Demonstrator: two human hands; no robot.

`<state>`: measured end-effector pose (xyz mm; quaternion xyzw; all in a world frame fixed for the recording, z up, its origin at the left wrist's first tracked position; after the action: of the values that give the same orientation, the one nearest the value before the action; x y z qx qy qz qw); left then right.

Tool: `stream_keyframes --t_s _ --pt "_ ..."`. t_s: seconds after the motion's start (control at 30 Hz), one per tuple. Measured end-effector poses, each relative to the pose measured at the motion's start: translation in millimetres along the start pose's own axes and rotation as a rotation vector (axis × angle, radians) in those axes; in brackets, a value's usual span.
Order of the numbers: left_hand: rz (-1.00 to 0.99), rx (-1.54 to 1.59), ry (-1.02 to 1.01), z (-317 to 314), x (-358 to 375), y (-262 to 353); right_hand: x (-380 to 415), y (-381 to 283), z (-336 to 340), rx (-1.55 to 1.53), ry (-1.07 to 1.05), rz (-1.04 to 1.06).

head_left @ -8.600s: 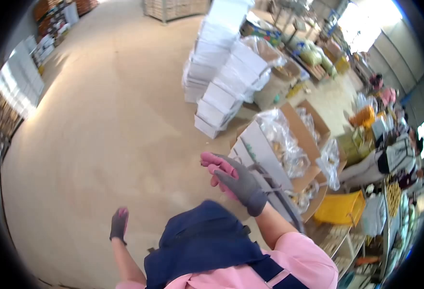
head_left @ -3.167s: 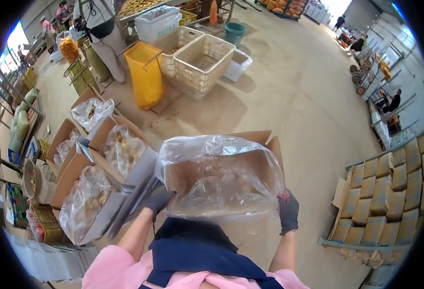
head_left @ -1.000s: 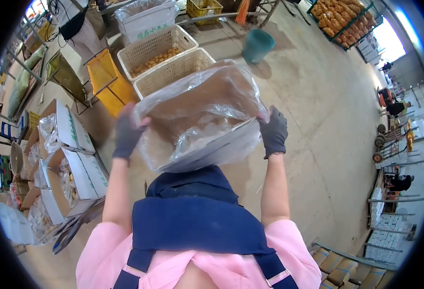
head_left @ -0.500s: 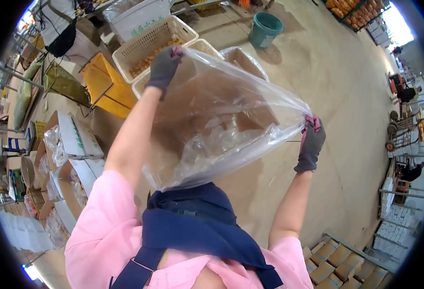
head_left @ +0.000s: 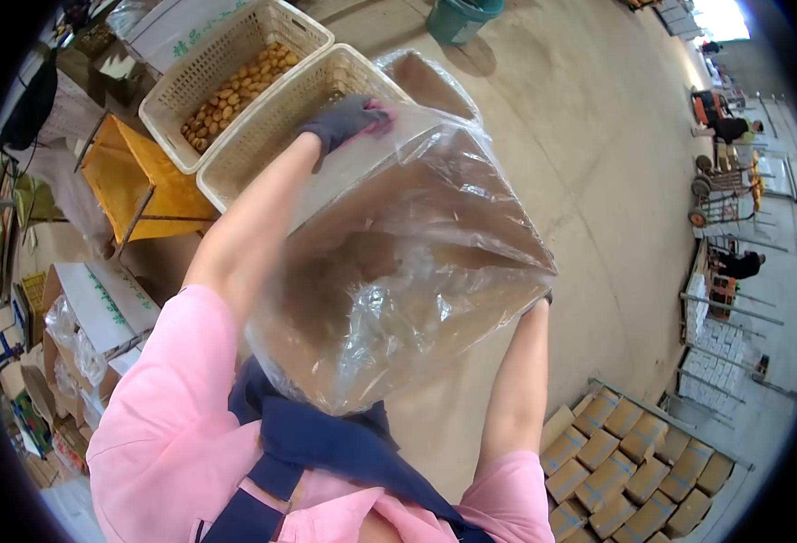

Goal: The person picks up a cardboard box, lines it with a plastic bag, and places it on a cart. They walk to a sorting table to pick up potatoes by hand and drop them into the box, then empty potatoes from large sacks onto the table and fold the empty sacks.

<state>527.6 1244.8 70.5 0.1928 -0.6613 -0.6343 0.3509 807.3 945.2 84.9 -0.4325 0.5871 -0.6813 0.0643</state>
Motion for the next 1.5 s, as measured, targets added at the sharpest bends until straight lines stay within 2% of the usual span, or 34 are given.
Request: stream_keyframes --t_s 0.07,0.13,0.17,0.23,0.27,0.33,0.4,0.47,0.5,0.53,0.57,0.63,0.7,0.77,0.8,0.83,0.87,0.9,0.97,1.0,1.07,1.1,1.17,1.2,1.23,1.27,1.3,1.33,1.4,1.47,1.5 --pt "-0.034 0.095 -0.084 -19 -10 22 16 -14 -1 -0.053 0.066 -0.030" --pt "-0.116 0.133 -0.258 -35 -27 34 20 -35 -4 0.131 -0.027 0.154" --pt "-0.115 0.140 -0.267 -36 -34 35 18 -41 -4 0.134 -0.015 0.152" --pt "-0.045 -0.102 -0.244 -36 -55 18 15 -45 -2 0.238 0.018 0.148" --pt "0.044 -0.344 -0.176 -31 -64 -1 11 -39 3 0.277 0.034 0.130" --pt "-0.061 -0.786 0.092 -15 -52 -42 4 -12 18 0.293 0.073 0.100" --pt "-0.030 -0.813 -0.045 2 -34 -107 10 24 33 0.243 0.123 0.085" --pt "0.127 -0.857 -0.220 21 -2 -137 38 56 46 0.171 0.183 0.092" --pt "0.120 -0.759 -0.294 27 27 -119 59 63 51 0.153 0.213 0.119" --pt "0.163 -0.075 -0.346 37 52 -143 87 68 55 0.146 0.250 0.145" --pt "0.294 0.044 -0.203 57 73 -155 117 74 59 0.146 0.305 0.155" --pt "0.305 -0.015 -0.141 88 125 -157 185 81 58 0.152 0.470 -0.012" --pt "0.448 0.014 -0.216 108 192 -162 243 102 59 0.273 0.447 -0.059" --pt "0.500 0.469 -0.262 96 257 -147 280 132 54 0.345 0.249 -0.150" --pt "0.523 0.535 -0.341 81 276 -135 284 145 46 0.343 0.205 -0.149" --pt "0.544 0.438 -0.333 68 293 -137 289 158 32 0.490 0.079 -0.016" --pt "0.574 0.525 -0.293 48 302 -114 296 166 18 0.634 -0.035 0.127" --pt "0.502 0.525 -0.240 37 306 -116 303 161 -2 0.632 -0.050 0.142" --pt "0.401 0.485 0.002 32 307 -133 309 146 -55 0.864 -0.238 -0.049" --pt "0.388 0.481 -0.004 32 307 -142 306 151 -61 0.860 -0.231 -0.036" --pt "0.189 0.455 0.231 44 301 -155 310 157 -77 1.380 -0.342 0.425" --pt "0.188 0.452 0.217 44 304 -160 314 162 -81 1.377 -0.328 0.420" --pt "0.197 0.559 0.368 59 302 -171 316 159 -89 1.223 -0.223 0.459" --pt "0.095 0.223 0.333 70 295 -202 313 161 -90 1.221 -0.189 0.458" --pt "0.090 0.223 0.304 77 293 -236 311 170 -90 1.232 -0.175 0.441" --pt "0.348 0.303 0.264 81 297 -277 311 179 -88 1.244 -0.168 0.422" --pt "0.606 0.375 0.225 75 305 -286 313 186 -86 1.243 -0.150 0.417" --pt "0.600 0.374 0.209 68 306 -285 313 191 -86 1.277 -0.157 0.412" --pt "0.340 0.295 0.447 65 313 -259 315 187 -84 1.316 -0.154 0.421" --pt "0.079 0.214 0.674 55 331 -211 330 189 -75 1.397 -0.241 0.093" --pt "-0.052 0.178 0.787 50 335 -188 335 187 -71 1.401 -0.228 0.094"
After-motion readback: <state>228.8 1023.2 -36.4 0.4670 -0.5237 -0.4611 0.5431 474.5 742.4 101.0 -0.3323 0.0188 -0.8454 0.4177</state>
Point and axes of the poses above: each hand's wrist, its own x-axis away from the middle knuckle, its own z-axis out of the back of the hand, y = z × x, the point moved 4 cm from there along -x, towards the middle knuckle, and after that the axes turned 3 degrees about -x, right-handed, at the moved point
